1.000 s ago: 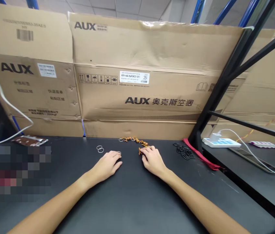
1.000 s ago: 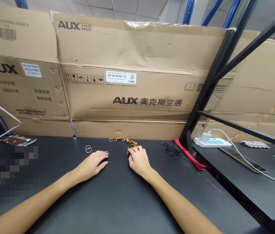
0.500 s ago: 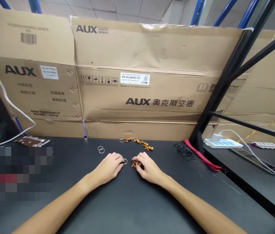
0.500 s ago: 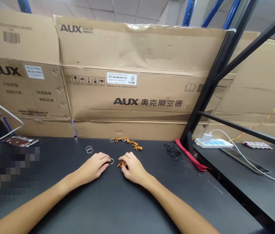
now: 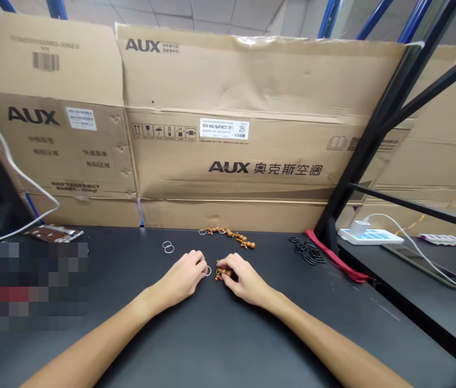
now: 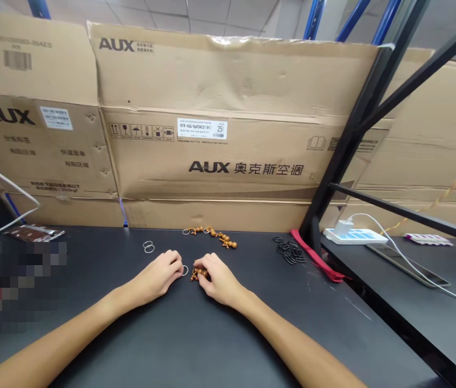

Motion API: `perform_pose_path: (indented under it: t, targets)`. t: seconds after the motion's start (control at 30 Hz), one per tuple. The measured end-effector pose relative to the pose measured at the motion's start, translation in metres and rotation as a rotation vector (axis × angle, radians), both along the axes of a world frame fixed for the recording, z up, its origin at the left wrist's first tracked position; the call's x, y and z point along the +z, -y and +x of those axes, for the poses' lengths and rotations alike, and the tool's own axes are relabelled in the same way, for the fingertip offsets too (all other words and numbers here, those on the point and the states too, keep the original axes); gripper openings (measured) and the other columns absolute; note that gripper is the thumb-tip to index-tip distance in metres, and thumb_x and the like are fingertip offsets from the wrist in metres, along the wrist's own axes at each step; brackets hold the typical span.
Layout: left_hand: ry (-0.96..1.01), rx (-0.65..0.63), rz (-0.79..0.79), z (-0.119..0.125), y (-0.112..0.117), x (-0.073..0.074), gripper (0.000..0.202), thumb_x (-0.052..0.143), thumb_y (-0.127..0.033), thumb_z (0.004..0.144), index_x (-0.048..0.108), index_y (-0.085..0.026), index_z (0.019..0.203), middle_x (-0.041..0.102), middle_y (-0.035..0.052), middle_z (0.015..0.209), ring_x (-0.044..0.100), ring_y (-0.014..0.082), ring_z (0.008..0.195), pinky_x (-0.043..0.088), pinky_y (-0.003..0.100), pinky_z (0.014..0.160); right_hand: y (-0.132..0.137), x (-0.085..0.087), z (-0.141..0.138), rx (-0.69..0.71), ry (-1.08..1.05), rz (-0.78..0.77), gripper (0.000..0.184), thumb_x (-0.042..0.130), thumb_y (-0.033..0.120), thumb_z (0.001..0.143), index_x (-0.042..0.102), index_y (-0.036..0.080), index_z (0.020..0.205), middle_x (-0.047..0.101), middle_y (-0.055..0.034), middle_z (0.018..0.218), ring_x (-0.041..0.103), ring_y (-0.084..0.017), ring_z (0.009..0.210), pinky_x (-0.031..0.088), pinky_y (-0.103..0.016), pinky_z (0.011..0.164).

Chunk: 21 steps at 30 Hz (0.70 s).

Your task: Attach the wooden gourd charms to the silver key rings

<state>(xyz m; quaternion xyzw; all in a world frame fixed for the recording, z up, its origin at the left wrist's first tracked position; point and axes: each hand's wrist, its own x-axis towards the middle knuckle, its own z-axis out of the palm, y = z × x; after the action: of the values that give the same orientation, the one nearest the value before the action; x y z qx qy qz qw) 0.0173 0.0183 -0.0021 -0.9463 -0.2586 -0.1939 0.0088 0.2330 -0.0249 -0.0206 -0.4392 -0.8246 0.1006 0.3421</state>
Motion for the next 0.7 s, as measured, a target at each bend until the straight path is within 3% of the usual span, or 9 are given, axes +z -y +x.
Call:
perform_pose_path:
  t: [0.33, 0.7]
  targets:
    - [0.183, -0.009, -0.149, -0.002, -0.006, -0.011, 0.019, 0.036, -0.015, 0.093, 0.05, -0.017, 0.08, 0.049, 0.0105, 0.106, 0.049, 0.0209, 0.094, 0.045, 0.038, 0.086, 0.005, 0.001, -0.008, 0.009, -0.079, -0.025, 0.021, 0.051, 0.012, 0.082, 0.055, 0.019, 0.101, 0.059, -0.0053, 0.093, 0.056, -0.017, 0.087, 0.049, -0.032, 0.079]
    - [0.304, 0.068, -0.339, 0.008, 0.003, -0.012, 0.018, 0.04, -0.02, 0.092, 0.052, -0.018, 0.079, 0.052, 0.0077, 0.107, 0.052, 0.0199, 0.098, 0.045, 0.04, 0.091, 0.005, -0.003, -0.009, -0.013, -0.144, -0.032, 0.016, 0.054, 0.015, 0.082, 0.051, 0.021, 0.097, 0.059, -0.0036, 0.091, 0.057, -0.016, 0.082, 0.049, -0.029, 0.076]
